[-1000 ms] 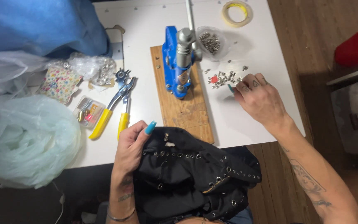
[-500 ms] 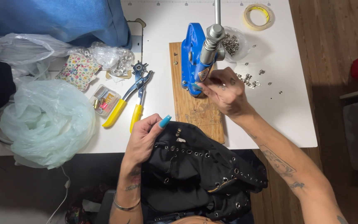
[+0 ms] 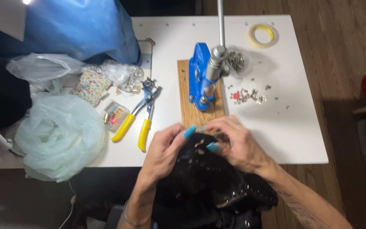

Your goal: Installing metal eyelets into a black garment using a manual hand press

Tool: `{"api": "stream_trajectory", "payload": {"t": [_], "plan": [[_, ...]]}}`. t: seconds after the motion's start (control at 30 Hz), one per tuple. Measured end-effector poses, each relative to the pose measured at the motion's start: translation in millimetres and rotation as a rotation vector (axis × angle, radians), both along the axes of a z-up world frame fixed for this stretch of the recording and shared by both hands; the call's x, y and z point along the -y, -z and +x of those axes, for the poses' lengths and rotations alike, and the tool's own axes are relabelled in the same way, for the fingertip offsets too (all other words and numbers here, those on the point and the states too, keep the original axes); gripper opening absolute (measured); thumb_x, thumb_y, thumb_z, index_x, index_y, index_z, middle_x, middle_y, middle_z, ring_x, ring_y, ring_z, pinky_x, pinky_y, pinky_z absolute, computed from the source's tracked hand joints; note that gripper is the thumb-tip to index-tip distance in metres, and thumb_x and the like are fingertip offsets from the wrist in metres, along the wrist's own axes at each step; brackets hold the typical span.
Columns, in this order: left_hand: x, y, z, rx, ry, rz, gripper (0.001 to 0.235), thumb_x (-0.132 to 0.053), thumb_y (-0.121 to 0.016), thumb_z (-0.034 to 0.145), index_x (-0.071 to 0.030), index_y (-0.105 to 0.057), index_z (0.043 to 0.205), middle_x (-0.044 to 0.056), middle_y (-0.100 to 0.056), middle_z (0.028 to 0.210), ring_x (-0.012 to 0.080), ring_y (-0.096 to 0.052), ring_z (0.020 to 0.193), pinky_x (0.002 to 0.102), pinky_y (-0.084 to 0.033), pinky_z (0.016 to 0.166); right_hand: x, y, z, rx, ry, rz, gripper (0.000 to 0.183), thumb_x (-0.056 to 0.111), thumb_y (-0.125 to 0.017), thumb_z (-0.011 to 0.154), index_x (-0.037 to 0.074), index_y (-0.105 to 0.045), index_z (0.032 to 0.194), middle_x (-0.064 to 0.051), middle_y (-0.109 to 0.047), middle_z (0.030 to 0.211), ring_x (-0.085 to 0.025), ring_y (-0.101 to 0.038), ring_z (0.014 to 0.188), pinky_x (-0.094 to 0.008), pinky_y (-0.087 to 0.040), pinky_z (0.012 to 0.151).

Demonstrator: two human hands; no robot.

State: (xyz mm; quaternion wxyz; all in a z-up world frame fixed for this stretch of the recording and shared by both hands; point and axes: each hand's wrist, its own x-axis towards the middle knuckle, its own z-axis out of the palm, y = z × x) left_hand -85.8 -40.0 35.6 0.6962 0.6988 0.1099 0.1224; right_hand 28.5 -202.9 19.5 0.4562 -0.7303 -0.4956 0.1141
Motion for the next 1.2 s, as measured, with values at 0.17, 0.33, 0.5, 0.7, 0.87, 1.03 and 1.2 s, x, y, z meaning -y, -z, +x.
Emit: {"api": "stream_trajectory", "payload": {"t": [0.17, 0.33, 0.5, 0.7, 0.87, 1.03, 1.2], "plan": [[2, -14, 24, -0.074, -0.046, -0.061, 0.031, -0.021, -0.049, 0.087, -0.006, -0.049, 0.06, 0.003, -0.041, 0.047, 0.0122, -0.038, 0.048, 0.023, -0.034, 0.045, 3, -25, -8, -0.635, 0.174, -0.009, 0.025, 0.021, -0.047, 0.086, 0.002, -0.06, 0.095, -0.005, -0.057, 0.086, -0.013, -0.047, 0.084, -0.035, -0.044, 0.079], [-1, 25, 46, -0.192, -0.149, -0.286, 0.028, -0.018, -0.05, 0.085, -0.003, -0.049, 0.061, 0.004, -0.044, 0.043, 0.0099, -0.042, 0.037, 0.018, -0.036, 0.035, -15, -43, 5, -0.76, 0.486, -0.057, 0.038, 0.028, -0.052, 0.083, -0.005, -0.061, 0.099, -0.016, -0.059, 0.099, -0.019, -0.05, 0.101, -0.04, -0.036, 0.095], [-4, 11, 53, -0.157, -0.211, -0.422, 0.026, -0.011, -0.047, 0.085, 0.001, -0.053, 0.062, 0.007, -0.049, 0.044, 0.0115, -0.048, 0.034, 0.02, -0.043, 0.033, -23, -4, 35, -0.773, 0.475, 0.003, 0.021, 0.028, -0.059, 0.083, 0.009, -0.066, 0.079, -0.008, -0.057, 0.071, -0.017, -0.054, 0.074, -0.031, -0.042, 0.085], [-15, 19, 65, -0.171, -0.221, -0.34, 0.024, -0.012, -0.05, 0.081, 0.0, -0.053, 0.06, 0.007, -0.048, 0.044, 0.0109, -0.048, 0.034, 0.02, -0.042, 0.033, -35, -15, 39, -0.807, 0.441, 0.008, 0.024, 0.03, -0.056, 0.084, 0.008, -0.064, 0.077, -0.009, -0.056, 0.061, -0.013, -0.056, 0.063, -0.025, -0.047, 0.069], [-20, 10, 73, -0.182, -0.217, -0.241, 0.025, -0.014, -0.05, 0.082, -0.002, -0.054, 0.06, 0.005, -0.048, 0.045, 0.0091, -0.047, 0.035, 0.019, -0.039, 0.033, -50, -39, 40, -0.887, 0.464, 0.013, 0.023, 0.028, -0.057, 0.082, 0.006, -0.063, 0.079, -0.01, -0.055, 0.057, -0.014, -0.056, 0.055, -0.025, -0.047, 0.063], [-27, 2, 85, -0.245, -0.225, -0.034, 0.03, -0.024, -0.051, 0.082, -0.005, -0.057, 0.06, 0.005, -0.047, 0.047, 0.0124, -0.047, 0.042, 0.023, -0.039, 0.041, -54, -19, 67, -0.901, 0.354, 0.063, 0.024, 0.027, -0.059, 0.082, 0.003, -0.062, 0.085, -0.008, -0.055, 0.064, -0.014, -0.054, 0.06, -0.026, -0.046, 0.063], [-37, 11, 102, -0.253, -0.243, 0.151, 0.037, -0.038, -0.051, 0.083, -0.009, -0.059, 0.062, 0.006, -0.05, 0.049, 0.0159, -0.049, 0.051, 0.025, -0.041, 0.052, -57, 8, 100, -0.789, 0.26, 0.143, 0.014, 0.021, -0.058, 0.084, 0.007, -0.058, 0.08, -0.001, -0.053, 0.063, -0.007, -0.053, 0.062, -0.017, -0.045, 0.061]]}}
